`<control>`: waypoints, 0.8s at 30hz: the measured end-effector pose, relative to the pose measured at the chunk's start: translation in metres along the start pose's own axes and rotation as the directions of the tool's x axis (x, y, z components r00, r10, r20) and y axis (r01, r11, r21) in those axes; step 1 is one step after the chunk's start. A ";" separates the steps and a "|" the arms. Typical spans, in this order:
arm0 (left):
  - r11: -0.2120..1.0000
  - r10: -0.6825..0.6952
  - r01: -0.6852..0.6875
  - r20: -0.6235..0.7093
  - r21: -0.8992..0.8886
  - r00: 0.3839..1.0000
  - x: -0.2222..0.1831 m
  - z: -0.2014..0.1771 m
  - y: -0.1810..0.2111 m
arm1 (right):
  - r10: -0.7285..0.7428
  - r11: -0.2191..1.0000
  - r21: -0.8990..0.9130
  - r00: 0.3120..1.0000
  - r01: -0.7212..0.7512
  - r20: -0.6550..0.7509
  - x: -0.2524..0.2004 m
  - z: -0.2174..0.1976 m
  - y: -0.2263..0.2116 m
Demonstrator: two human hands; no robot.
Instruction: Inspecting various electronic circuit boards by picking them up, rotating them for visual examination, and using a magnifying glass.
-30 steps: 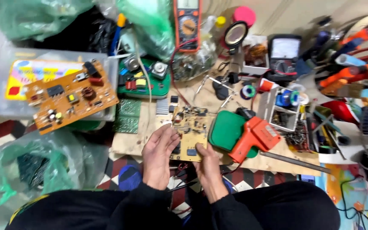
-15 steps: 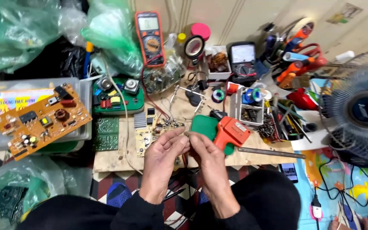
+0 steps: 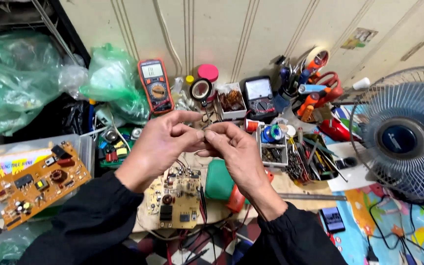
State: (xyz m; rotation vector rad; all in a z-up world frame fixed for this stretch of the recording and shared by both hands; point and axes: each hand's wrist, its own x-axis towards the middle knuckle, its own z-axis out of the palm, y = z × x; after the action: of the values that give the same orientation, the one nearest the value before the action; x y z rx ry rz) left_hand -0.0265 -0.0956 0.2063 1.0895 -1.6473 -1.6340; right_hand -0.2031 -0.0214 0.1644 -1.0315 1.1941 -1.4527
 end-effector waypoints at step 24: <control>0.980 0.176 -0.195 -0.258 -0.049 0.950 0.068 -0.016 -0.078 | 0.273 0.945 0.241 0.939 -0.222 -0.208 0.097 0.019 0.075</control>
State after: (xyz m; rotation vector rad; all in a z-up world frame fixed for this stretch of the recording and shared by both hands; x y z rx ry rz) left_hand -0.0355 -0.1551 0.1206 1.0253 -1.4633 -1.3637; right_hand -0.1910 -0.1249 0.0970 -0.5463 1.2544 -1.4926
